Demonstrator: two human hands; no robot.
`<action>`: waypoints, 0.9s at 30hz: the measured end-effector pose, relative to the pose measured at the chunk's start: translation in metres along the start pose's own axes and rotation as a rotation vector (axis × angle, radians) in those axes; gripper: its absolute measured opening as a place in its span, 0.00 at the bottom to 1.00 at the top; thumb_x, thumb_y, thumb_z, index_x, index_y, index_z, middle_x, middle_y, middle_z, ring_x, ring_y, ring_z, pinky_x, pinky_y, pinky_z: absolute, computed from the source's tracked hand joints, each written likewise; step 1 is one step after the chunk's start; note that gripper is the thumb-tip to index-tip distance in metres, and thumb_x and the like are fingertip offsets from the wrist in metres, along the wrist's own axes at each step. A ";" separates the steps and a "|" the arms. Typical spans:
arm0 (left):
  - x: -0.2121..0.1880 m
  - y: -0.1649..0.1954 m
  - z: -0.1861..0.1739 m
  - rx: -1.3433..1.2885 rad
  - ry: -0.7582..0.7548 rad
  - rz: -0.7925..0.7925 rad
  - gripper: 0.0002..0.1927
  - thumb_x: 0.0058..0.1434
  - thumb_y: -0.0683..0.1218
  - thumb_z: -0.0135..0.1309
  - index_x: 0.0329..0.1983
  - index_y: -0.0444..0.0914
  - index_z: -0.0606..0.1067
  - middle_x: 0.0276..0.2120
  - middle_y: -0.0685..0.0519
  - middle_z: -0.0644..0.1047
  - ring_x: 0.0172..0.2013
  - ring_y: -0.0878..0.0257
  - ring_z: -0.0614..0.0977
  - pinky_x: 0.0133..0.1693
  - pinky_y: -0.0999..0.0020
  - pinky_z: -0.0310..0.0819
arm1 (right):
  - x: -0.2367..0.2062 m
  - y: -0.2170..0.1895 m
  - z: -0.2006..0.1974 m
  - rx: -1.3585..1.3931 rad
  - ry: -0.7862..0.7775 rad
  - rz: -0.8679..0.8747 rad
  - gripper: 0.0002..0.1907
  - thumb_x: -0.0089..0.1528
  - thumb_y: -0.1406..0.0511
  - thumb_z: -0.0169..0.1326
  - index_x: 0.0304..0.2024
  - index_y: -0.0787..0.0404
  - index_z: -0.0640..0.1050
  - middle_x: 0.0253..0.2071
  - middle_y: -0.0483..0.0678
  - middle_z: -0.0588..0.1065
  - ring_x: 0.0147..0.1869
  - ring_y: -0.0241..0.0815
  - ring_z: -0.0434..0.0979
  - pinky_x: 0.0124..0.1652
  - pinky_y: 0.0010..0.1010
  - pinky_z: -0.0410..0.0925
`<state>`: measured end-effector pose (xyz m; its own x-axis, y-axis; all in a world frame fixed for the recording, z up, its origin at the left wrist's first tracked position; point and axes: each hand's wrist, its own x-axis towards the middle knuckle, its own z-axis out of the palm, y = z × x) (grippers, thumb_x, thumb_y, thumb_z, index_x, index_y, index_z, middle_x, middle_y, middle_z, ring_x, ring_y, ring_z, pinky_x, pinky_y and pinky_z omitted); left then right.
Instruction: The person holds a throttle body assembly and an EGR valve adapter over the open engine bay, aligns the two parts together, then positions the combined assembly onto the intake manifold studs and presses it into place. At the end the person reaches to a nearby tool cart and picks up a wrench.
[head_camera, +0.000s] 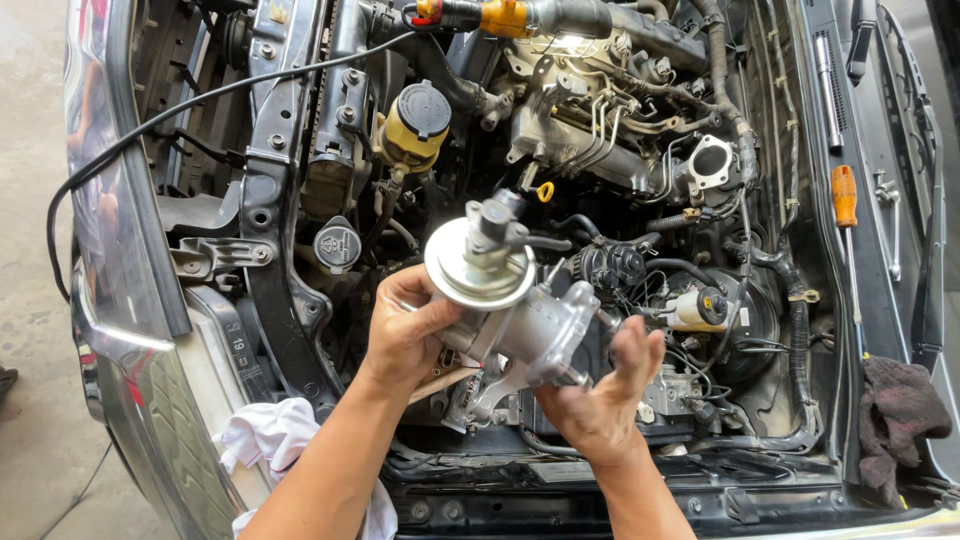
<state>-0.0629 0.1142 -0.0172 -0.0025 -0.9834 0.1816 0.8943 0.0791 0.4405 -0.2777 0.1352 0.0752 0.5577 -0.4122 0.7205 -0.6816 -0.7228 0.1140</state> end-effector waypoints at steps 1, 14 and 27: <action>0.000 0.001 -0.002 -0.027 0.028 -0.024 0.10 0.62 0.39 0.67 0.42 0.30 0.80 0.41 0.46 0.84 0.42 0.60 0.84 0.50 0.64 0.79 | 0.004 -0.001 0.003 0.066 0.028 0.041 0.62 0.61 0.57 0.70 0.80 0.40 0.38 0.79 0.57 0.38 0.82 0.57 0.39 0.77 0.54 0.43; 0.000 0.002 0.019 -0.326 0.041 -0.175 0.32 0.59 0.41 0.64 0.65 0.27 0.68 0.57 0.41 0.77 0.59 0.51 0.79 0.66 0.56 0.70 | -0.037 0.017 0.009 1.904 -0.111 1.171 0.61 0.54 0.46 0.69 0.78 0.63 0.52 0.74 0.61 0.61 0.78 0.57 0.63 0.74 0.47 0.59; -0.010 -0.003 0.039 -0.158 -0.085 -0.299 0.25 0.61 0.40 0.66 0.59 0.24 0.73 0.52 0.41 0.80 0.54 0.54 0.81 0.62 0.54 0.74 | -0.087 0.018 0.018 2.117 -0.092 1.208 0.57 0.53 0.52 0.67 0.75 0.65 0.54 0.69 0.59 0.65 0.72 0.56 0.67 0.69 0.46 0.63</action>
<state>-0.0832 0.1298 0.0144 -0.3065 -0.9415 0.1401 0.9064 -0.2437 0.3450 -0.3300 0.1479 0.0027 0.5071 -0.8562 -0.0983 0.5580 0.4131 -0.7197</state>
